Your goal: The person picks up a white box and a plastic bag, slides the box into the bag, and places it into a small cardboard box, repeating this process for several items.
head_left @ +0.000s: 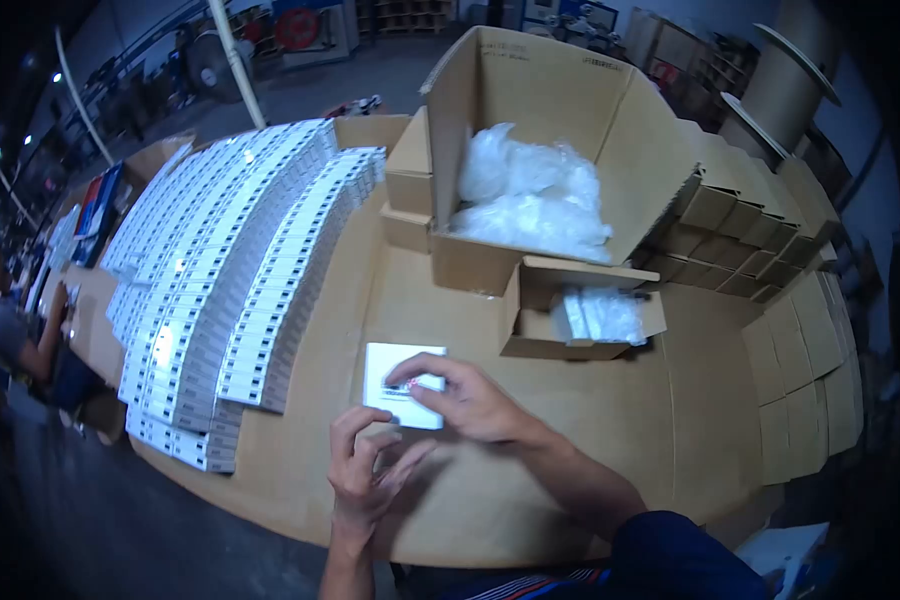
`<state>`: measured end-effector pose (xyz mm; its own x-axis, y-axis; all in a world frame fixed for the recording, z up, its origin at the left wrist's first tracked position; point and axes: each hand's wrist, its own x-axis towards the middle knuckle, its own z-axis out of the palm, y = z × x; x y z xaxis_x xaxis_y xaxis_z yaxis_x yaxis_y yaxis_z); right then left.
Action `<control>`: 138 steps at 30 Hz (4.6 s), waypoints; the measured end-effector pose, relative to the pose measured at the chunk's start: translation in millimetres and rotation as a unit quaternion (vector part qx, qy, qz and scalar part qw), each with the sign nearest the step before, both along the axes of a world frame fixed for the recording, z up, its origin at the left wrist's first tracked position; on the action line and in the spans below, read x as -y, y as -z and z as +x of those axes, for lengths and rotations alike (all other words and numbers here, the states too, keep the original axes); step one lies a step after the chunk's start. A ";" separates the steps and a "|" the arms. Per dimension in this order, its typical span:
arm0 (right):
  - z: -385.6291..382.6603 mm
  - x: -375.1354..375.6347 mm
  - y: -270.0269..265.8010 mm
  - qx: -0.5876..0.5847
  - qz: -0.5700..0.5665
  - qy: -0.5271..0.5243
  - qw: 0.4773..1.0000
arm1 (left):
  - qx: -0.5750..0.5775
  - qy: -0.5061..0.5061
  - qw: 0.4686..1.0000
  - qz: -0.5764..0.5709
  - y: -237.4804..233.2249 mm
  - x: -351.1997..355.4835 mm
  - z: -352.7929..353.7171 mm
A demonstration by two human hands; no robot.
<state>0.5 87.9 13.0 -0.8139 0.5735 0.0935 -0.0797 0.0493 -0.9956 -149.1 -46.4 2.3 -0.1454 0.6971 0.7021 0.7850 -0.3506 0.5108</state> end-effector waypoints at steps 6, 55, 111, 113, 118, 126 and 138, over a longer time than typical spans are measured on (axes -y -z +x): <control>104.3 -74.0 -65.7 0.049 0.295 0.238 0.924 | 0.001 0.114 0.993 -0.007 -57.2 -140.2 35.4; 119.7 -240.1 -83.3 0.008 0.424 0.509 0.749 | 0.327 0.080 0.937 -0.092 -106.1 -362.4 87.7; 135.0 102.5 37.1 0.060 0.164 0.426 0.888 | 0.495 0.192 0.828 -0.180 28.3 -9.6 113.3; 131.2 101.6 47.7 0.030 0.087 0.436 0.895 | 0.467 0.177 0.844 -0.196 31.1 -10.5 109.7; 126.1 105.5 59.1 -0.034 0.026 0.486 0.873 | 0.521 0.129 0.827 -0.167 37.3 -6.5 96.9; 133.3 104.4 56.1 -0.051 0.076 0.480 0.873 | 0.404 0.252 0.870 -0.130 23.4 -7.6 80.8; 165.6 87.1 22.0 -0.107 0.038 0.431 0.895 | 0.346 0.217 0.874 -0.262 34.7 -12.3 90.6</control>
